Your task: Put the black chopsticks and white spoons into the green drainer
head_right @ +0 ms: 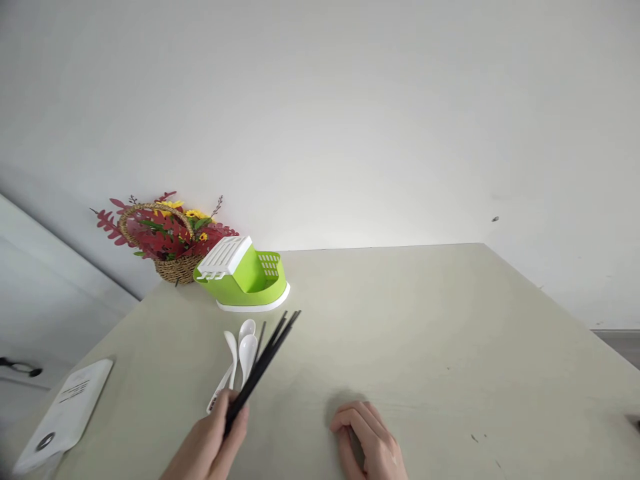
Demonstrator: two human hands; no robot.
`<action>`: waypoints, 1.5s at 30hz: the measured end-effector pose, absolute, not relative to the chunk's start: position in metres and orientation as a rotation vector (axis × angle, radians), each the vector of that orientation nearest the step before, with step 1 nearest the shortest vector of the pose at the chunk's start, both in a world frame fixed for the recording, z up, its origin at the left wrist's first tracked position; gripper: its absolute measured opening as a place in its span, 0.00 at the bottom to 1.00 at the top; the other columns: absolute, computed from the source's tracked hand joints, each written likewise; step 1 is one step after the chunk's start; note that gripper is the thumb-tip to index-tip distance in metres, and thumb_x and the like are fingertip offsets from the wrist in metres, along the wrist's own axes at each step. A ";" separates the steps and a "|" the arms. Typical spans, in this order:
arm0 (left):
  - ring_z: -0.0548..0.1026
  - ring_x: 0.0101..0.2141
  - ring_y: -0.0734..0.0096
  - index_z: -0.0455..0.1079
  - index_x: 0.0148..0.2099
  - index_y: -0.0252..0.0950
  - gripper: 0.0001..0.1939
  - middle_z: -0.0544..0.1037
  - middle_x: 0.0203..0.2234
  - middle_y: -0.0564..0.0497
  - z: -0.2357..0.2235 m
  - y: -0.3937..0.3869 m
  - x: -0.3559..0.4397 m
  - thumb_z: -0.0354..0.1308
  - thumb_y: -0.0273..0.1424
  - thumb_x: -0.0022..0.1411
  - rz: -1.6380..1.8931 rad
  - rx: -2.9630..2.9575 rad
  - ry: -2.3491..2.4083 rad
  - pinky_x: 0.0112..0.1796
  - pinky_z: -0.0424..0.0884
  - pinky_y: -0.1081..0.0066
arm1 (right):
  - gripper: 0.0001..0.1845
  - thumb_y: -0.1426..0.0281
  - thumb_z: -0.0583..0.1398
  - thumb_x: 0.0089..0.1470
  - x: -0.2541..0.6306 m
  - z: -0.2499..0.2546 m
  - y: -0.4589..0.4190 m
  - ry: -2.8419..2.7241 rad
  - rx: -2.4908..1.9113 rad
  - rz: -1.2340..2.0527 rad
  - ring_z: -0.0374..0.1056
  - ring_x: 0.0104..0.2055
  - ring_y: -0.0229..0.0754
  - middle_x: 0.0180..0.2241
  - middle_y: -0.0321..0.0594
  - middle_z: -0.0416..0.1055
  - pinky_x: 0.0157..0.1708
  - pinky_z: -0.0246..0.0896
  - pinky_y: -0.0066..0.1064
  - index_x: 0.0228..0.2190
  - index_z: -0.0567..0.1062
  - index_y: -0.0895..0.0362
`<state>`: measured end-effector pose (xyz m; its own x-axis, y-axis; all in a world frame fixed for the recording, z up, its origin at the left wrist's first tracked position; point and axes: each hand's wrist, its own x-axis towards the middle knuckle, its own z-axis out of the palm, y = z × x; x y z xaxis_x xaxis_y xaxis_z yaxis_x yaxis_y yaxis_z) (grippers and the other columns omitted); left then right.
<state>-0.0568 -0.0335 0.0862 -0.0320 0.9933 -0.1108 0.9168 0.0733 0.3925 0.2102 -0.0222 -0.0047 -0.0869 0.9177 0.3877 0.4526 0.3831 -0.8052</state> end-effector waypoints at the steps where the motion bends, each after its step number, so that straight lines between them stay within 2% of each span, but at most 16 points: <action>1: 0.81 0.32 0.59 0.69 0.55 0.42 0.20 0.82 0.30 0.46 0.084 -0.027 -0.045 0.41 0.43 0.74 0.287 1.900 1.973 0.32 0.74 0.68 | 0.14 0.67 0.52 0.72 0.211 -0.004 -0.022 -1.708 -1.215 0.630 0.74 0.35 0.41 0.33 0.40 0.75 0.35 0.69 0.28 0.33 0.73 0.51; 4: 0.80 0.26 0.61 0.65 0.52 0.40 0.17 0.79 0.26 0.48 0.078 -0.010 -0.017 0.37 0.38 0.77 0.176 1.982 1.875 0.25 0.67 0.68 | 0.14 0.68 0.53 0.71 0.212 -0.003 -0.022 -1.711 -1.209 0.643 0.73 0.35 0.41 0.33 0.40 0.75 0.35 0.69 0.28 0.34 0.73 0.51; 10: 0.82 0.30 0.59 0.63 0.55 0.34 0.15 0.79 0.29 0.46 0.072 0.009 0.017 0.36 0.30 0.77 -0.106 2.195 1.838 0.25 0.61 0.67 | 0.14 0.68 0.52 0.72 0.213 -0.002 -0.021 -1.706 -1.207 0.662 0.73 0.35 0.41 0.34 0.39 0.75 0.36 0.69 0.28 0.34 0.73 0.51; 18: 0.84 0.34 0.57 0.65 0.59 0.28 0.19 0.82 0.33 0.40 0.069 0.023 0.035 0.37 0.25 0.76 -0.202 2.278 1.873 0.29 0.68 0.67 | 0.15 0.69 0.52 0.71 0.210 -0.003 -0.020 -1.683 -1.170 0.601 0.74 0.35 0.40 0.33 0.39 0.76 0.36 0.70 0.28 0.33 0.74 0.51; 32: 0.85 0.37 0.53 0.68 0.57 0.30 0.19 0.82 0.37 0.39 0.069 0.033 0.043 0.38 0.23 0.75 -0.252 2.228 1.921 0.33 0.74 0.65 | 0.14 0.69 0.52 0.71 0.212 -0.004 -0.021 -1.711 -1.190 0.631 0.73 0.35 0.40 0.33 0.39 0.76 0.35 0.69 0.28 0.33 0.73 0.51; 38: 0.84 0.36 0.57 0.69 0.55 0.32 0.17 0.81 0.35 0.41 0.067 0.032 0.044 0.40 0.26 0.76 -0.165 2.268 1.931 0.31 0.73 0.68 | 0.16 0.67 0.52 0.72 0.209 -0.004 -0.021 -1.683 -1.214 0.598 0.74 0.34 0.40 0.33 0.40 0.76 0.34 0.70 0.28 0.33 0.74 0.51; 45: 0.83 0.38 0.59 0.68 0.55 0.35 0.16 0.79 0.40 0.42 0.060 0.021 0.037 0.42 0.24 0.74 -0.015 2.293 1.909 0.31 0.73 0.68 | 0.14 0.69 0.52 0.72 0.214 -0.005 -0.020 -1.713 -1.171 0.671 0.74 0.37 0.42 0.34 0.41 0.76 0.36 0.70 0.29 0.34 0.74 0.51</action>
